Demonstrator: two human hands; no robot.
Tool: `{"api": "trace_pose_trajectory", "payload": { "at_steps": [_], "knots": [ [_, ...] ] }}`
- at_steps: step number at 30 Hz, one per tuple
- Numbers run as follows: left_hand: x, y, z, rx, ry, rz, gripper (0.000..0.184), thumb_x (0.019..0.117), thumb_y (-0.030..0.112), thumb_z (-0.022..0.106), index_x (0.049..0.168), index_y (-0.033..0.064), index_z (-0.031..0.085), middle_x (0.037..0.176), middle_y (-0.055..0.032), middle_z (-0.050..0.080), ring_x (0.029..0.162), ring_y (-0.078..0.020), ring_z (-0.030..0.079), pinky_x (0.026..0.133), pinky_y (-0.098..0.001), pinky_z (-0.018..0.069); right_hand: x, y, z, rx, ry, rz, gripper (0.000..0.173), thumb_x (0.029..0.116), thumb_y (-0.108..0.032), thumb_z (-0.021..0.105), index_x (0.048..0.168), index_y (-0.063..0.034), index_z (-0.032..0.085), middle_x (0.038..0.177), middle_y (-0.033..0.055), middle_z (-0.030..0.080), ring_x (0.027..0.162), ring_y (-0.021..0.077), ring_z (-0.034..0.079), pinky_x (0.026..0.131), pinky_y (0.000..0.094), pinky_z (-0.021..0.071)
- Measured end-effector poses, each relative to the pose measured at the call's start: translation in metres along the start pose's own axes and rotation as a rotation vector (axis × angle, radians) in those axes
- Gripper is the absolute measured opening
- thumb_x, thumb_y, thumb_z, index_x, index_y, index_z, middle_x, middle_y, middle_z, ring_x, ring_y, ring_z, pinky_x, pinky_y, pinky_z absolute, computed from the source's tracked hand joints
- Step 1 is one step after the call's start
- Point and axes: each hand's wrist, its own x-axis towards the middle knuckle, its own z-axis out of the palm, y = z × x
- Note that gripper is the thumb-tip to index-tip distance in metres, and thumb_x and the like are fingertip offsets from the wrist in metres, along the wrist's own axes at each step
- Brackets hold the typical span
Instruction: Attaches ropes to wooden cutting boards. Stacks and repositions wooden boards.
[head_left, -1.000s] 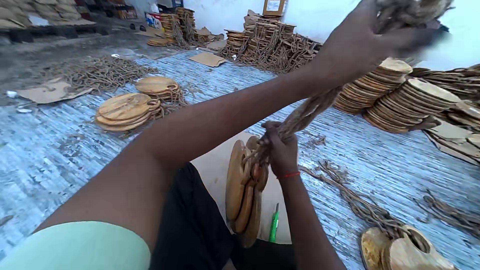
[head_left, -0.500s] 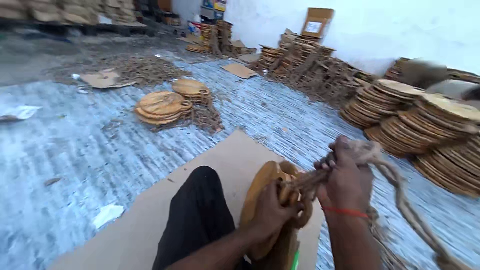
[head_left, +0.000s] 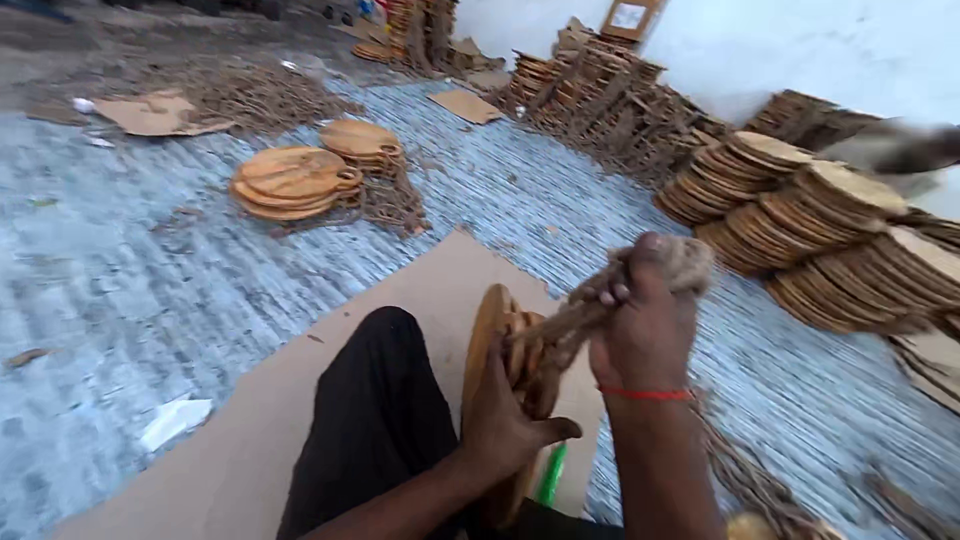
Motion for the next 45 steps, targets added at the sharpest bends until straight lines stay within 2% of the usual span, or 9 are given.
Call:
{"api": "trace_pose_trajectory", "payload": {
  "at_steps": [4,12,21,25,29,34,39,42,45],
  "knots": [
    [0.012,-0.006,-0.007,0.092,-0.056,-0.017,0.141,0.0558,0.038,0.099,0.164,0.0176,0.011,0.119,-0.0164,0.067,0.104,-0.0238,0.07,0.09,-0.0453,0.059,-0.005,-0.002,0.009,0.056,-0.056,0.062,0.019,0.1065,-0.034,0.057,0.097,-0.018,0.057,0.061,-0.0089,0.046,0.047,0.0015,0.046,0.049,0.0168,0.048],
    [0.044,0.0,-0.014,-0.179,-0.051,-0.005,0.133,0.0607,0.016,0.097,0.165,0.0315,0.015,0.139,-0.0097,0.059,0.114,-0.0187,0.066,0.095,-0.0406,0.058,-0.015,-0.008,0.01,-0.007,-0.173,0.103,0.027,0.1067,-0.039,0.054,0.093,-0.0174,0.062,0.062,-0.0075,0.044,0.051,0.0025,0.047,0.054,0.0177,0.0485],
    [0.047,0.026,-0.038,-0.556,-0.48,-0.014,0.106,0.0858,-0.006,0.07,0.164,0.0058,-0.001,0.145,-0.0213,0.049,0.119,-0.0177,0.061,0.102,-0.0349,0.0523,-0.021,-0.012,0.018,0.029,-0.229,0.023,0.026,0.111,-0.028,0.043,0.092,-0.0186,0.059,0.058,-0.01,0.047,0.048,0.0016,0.049,0.052,0.0183,0.052],
    [0.05,0.023,-0.043,-0.999,-0.575,-0.059,0.079,0.0977,0.018,0.053,0.162,0.0129,0.006,0.135,-0.0084,0.054,0.115,-0.0136,0.06,0.098,-0.0351,0.0511,-0.016,-0.018,0.046,0.004,-0.247,-0.009,0.028,0.1116,-0.026,0.042,0.089,-0.0188,0.058,0.056,-0.0106,0.046,0.047,0.0017,0.049,0.052,0.0176,0.0523],
    [0.041,0.045,-0.034,-1.17,-0.212,-0.18,0.039,0.1091,0.031,0.033,0.14,0.0122,0.048,0.111,-0.0037,0.068,0.098,-0.0122,0.068,0.086,-0.0324,0.0576,-0.017,-0.017,0.068,-0.04,-0.271,-0.075,0.024,0.1106,-0.022,0.045,0.091,-0.0162,0.058,0.056,-0.0101,0.045,0.046,0.002,0.048,0.05,0.0171,0.051],
    [0.036,0.062,-0.03,-0.811,-0.033,-0.025,0.067,0.1028,0.023,0.046,0.159,0.0037,0.016,0.145,-0.0195,0.043,0.119,-0.0147,0.052,0.102,-0.0326,0.0445,-0.008,-0.023,0.066,-0.097,-0.201,-0.095,0.021,0.1111,-0.019,0.044,0.093,-0.0154,0.055,0.056,-0.0117,0.049,0.046,0.0001,0.051,0.049,0.0153,0.0517],
    [0.062,0.043,-0.04,-0.761,0.058,0.11,0.084,0.0967,0.023,0.067,0.161,0.0091,0.015,0.122,-0.0142,0.061,0.095,-0.0078,0.063,0.086,-0.0272,0.053,-0.015,-0.011,0.074,-0.051,-0.241,-0.097,0.024,0.1113,-0.021,0.043,0.092,-0.0164,0.055,0.055,-0.0113,0.047,0.045,0.0004,0.05,0.048,0.0155,0.0504],
    [0.066,0.037,-0.054,-0.703,0.146,0.085,0.078,0.102,0.033,0.054,0.164,0.0126,0.011,0.145,-0.0208,0.049,0.118,-0.017,0.059,0.1,-0.0369,0.0486,-0.019,0.003,0.085,-0.057,-0.267,-0.087,0.018,0.1098,-0.022,0.048,0.094,-0.0178,0.057,0.058,-0.0114,0.048,0.047,0.0008,0.05,0.05,0.0161,0.0498],
    [0.053,0.04,-0.065,-0.704,0.227,-0.076,0.072,0.1076,0.033,0.041,0.165,0.0162,0.002,0.167,-0.0227,0.016,0.146,-0.0283,0.035,0.116,-0.0462,0.0342,-0.018,0.019,0.083,-0.097,-0.294,-0.036,0.016,0.1085,-0.025,0.051,0.095,-0.0184,0.057,0.062,-0.0101,0.05,0.049,0.0021,0.05,0.051,0.0177,0.0504]
  ]
}}
